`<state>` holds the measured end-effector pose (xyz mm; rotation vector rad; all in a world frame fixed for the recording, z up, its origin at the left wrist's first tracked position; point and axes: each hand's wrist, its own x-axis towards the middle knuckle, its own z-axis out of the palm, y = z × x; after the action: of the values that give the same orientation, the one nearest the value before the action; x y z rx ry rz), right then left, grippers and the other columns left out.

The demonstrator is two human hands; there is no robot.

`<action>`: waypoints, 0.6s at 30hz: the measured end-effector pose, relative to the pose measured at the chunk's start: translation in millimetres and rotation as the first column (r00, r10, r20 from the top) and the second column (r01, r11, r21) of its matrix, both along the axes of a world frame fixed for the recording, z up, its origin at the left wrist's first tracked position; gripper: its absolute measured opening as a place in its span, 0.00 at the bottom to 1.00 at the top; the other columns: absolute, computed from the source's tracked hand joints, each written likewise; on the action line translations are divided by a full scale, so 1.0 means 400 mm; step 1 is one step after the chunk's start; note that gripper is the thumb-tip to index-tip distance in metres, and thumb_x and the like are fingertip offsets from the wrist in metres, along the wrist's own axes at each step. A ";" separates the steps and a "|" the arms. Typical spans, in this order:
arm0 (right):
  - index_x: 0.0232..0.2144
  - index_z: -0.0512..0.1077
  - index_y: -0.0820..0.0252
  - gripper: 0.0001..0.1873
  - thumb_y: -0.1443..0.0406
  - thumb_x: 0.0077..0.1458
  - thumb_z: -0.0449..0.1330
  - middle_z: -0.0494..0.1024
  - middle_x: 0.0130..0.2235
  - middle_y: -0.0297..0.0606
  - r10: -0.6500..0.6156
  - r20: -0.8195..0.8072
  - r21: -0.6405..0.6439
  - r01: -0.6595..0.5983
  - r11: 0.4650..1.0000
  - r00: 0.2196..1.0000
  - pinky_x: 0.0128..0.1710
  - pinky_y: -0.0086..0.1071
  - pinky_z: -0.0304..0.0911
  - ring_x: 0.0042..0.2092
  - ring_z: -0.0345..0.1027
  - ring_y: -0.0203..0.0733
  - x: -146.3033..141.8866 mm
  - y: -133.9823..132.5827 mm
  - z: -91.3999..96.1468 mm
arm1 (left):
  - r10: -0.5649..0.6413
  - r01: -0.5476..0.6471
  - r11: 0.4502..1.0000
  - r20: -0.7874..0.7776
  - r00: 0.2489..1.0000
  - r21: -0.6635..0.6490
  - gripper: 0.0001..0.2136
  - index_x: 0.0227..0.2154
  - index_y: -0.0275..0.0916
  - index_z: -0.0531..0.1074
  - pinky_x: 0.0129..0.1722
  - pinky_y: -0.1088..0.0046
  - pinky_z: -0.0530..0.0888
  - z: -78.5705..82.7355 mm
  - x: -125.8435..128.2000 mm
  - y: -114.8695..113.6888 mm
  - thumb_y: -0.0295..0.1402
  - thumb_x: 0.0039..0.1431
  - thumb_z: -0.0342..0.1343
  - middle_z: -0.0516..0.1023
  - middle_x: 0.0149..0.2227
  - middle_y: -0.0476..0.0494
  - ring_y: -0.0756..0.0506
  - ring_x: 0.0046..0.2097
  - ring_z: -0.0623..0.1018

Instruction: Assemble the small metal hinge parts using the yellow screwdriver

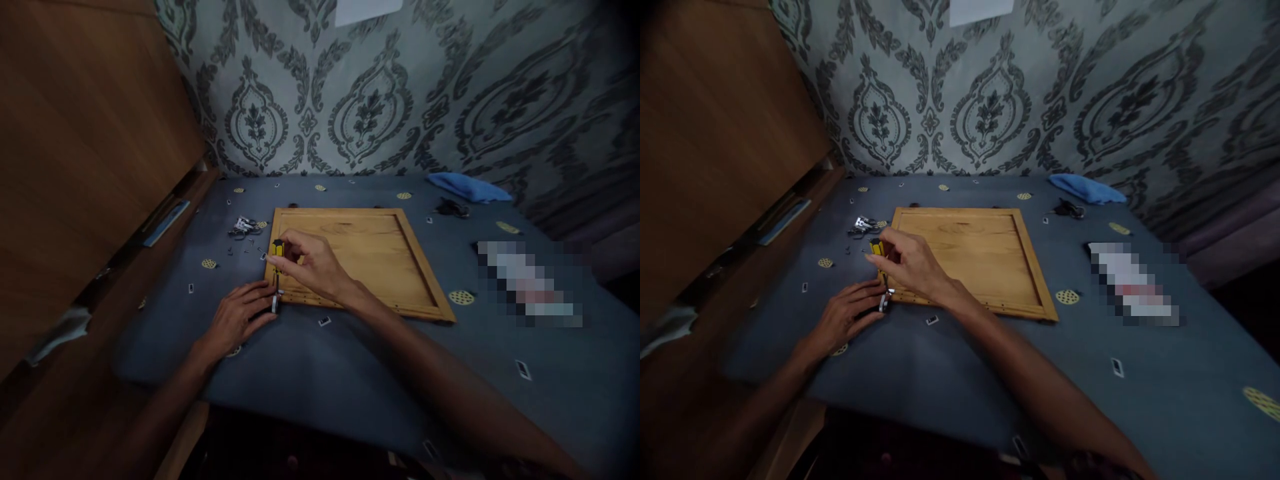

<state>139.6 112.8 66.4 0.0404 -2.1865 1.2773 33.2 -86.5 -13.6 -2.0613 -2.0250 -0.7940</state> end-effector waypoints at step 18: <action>0.33 0.69 0.59 0.11 0.58 0.63 0.59 0.67 0.27 0.28 0.100 0.048 0.100 -0.105 0.989 0.994 0.31 0.30 0.57 0.30 0.61 0.34 0.012 0.017 0.019 | -0.013 0.013 1.000 0.002 1.000 0.005 0.14 0.55 0.42 0.77 0.55 0.54 0.80 -0.001 -0.002 0.002 0.40 0.73 0.54 0.83 0.54 0.39 0.38 0.60 0.79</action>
<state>144.5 119.7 74.0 0.1699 -2.3118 1.2306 32.2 -85.8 -14.1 -2.0737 -2.0101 -0.8032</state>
